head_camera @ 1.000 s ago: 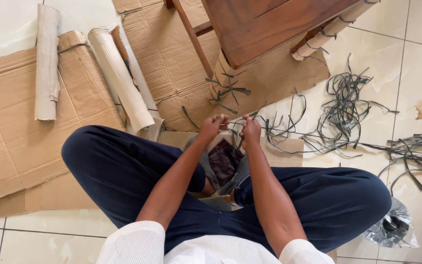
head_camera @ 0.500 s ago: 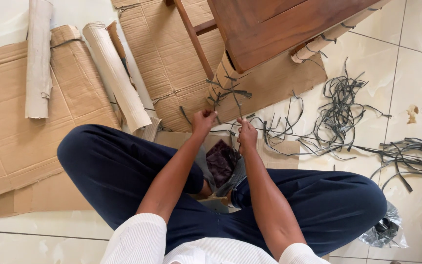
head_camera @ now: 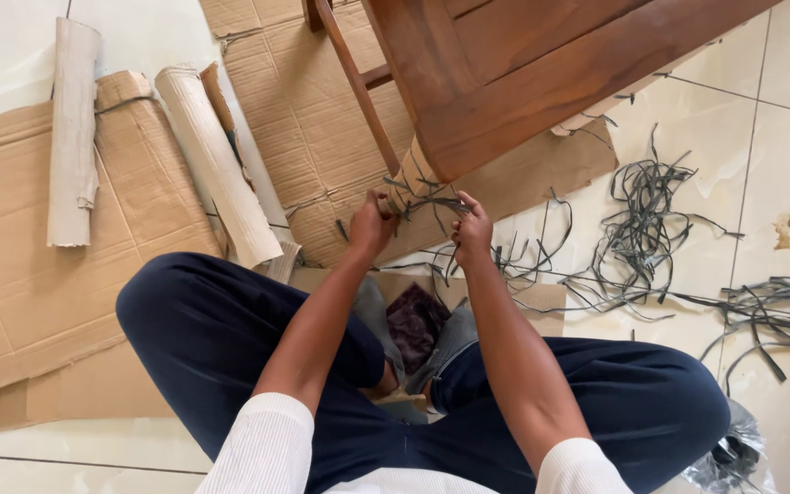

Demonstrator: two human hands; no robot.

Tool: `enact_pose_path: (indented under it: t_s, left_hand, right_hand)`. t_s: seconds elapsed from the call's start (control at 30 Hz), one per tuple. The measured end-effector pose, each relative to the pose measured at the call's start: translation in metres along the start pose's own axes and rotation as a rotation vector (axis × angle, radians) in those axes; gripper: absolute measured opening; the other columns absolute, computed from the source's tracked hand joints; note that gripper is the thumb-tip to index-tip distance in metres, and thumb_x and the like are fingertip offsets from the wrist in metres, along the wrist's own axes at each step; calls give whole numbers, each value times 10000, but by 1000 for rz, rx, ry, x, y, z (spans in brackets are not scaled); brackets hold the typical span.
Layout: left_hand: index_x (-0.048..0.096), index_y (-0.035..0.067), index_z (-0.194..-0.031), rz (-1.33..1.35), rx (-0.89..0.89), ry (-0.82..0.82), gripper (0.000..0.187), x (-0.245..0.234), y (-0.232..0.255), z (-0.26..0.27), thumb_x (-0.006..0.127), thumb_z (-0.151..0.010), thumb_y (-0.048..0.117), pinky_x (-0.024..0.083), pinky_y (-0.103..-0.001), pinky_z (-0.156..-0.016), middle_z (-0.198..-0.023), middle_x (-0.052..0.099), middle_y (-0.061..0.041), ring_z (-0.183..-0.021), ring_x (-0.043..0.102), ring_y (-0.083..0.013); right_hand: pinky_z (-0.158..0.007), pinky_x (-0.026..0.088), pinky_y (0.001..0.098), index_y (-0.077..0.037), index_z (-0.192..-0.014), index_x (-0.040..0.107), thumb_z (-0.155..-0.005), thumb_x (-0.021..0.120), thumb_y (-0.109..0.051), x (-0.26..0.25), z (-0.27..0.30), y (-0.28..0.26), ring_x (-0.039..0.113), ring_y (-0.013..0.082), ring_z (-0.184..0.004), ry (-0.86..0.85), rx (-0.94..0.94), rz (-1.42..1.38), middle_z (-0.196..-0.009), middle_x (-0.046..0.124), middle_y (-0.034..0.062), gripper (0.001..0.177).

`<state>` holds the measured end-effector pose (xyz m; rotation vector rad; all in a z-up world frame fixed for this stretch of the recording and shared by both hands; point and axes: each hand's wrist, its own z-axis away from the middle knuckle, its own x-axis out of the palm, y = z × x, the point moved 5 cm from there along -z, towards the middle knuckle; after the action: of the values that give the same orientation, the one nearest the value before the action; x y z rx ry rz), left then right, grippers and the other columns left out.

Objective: Wrap cardboard protection around wooden chair legs and secure them using plastic ties.

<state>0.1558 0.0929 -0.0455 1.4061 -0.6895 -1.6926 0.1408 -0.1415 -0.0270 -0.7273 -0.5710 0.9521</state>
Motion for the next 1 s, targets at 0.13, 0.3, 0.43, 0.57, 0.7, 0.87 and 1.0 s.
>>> enact_pose_path:
  t_s: [0.13, 0.3, 0.43, 0.57, 0.7, 0.87, 1.0]
  left_hand:
    - [570, 106, -1285, 6, 75, -59, 576, -2, 0, -7, 832, -792, 246, 588, -465, -705, -823, 763, -102, -779, 764, -336]
    - [450, 96, -1381, -422, 197, -69, 858, -20, 26, -7, 910, -710, 370, 531, -509, -873, -1328, 612, -173, -1192, 589, -409]
    - [422, 137, -1480, -465, 317, -88, 959, -32, 40, -15, 882, -693, 434, 415, -515, -1171, -1537, 443, -98, -1443, 424, -347]
    - [277, 73, -1554, -593, 530, -184, 1146, -27, 52, -28, 881, -667, 475, 174, -588, -1189, -1567, 371, -160, -1519, 210, -371]
    - [272, 43, -1525, -656, 512, -386, 1102, -16, 39, -37, 863, -722, 511, 69, -583, -1247, -1573, 377, -137, -1564, 220, -324]
    - [325, 113, -1522, -540, 432, -404, 972, -14, 29, -28, 852, -760, 407, 286, -547, -1160, -1494, 452, -136, -1362, 452, -354]
    - [448, 131, -1418, -349, 411, -282, 738, 0, 2, -19, 853, -829, 313, 529, -516, -909, -1376, 504, -185, -1188, 572, -431]
  right_hand:
    - [-454, 321, 216, -147, -1131, 685, -1004, 633, -198, 1, -61, 31, 477, 53, -591, -126, -129, 143, -965, 700, -7, 147]
    - [-676, 519, 412, -27, -1031, 724, -956, 672, -120, 15, -121, 62, 665, 301, -811, -246, -579, 898, -900, 716, 179, 131]
    - [-778, 523, 511, -59, -1128, 705, -794, 651, -31, 57, -72, 9, 658, 457, -965, -356, -951, 1231, -1015, 713, 222, 340]
    - [-840, 508, 508, -27, -1174, 661, -790, 631, -13, 70, -52, -8, 619, 466, -1049, -551, -1063, 1199, -1094, 693, 246, 385]
    - [-838, 521, 482, -39, -1177, 653, -885, 600, -38, 69, -67, 12, 650, 411, -987, -635, -870, 1193, -1050, 703, 207, 297]
    - [-768, 515, 489, -40, -1132, 687, -882, 636, -53, 58, -59, 18, 653, 427, -947, -424, -977, 1167, -1016, 703, 214, 256]
    - [-627, 464, 395, -22, -1111, 733, -961, 683, -129, 32, -44, 36, 612, 283, -759, -158, -512, 699, -872, 663, 149, 191]
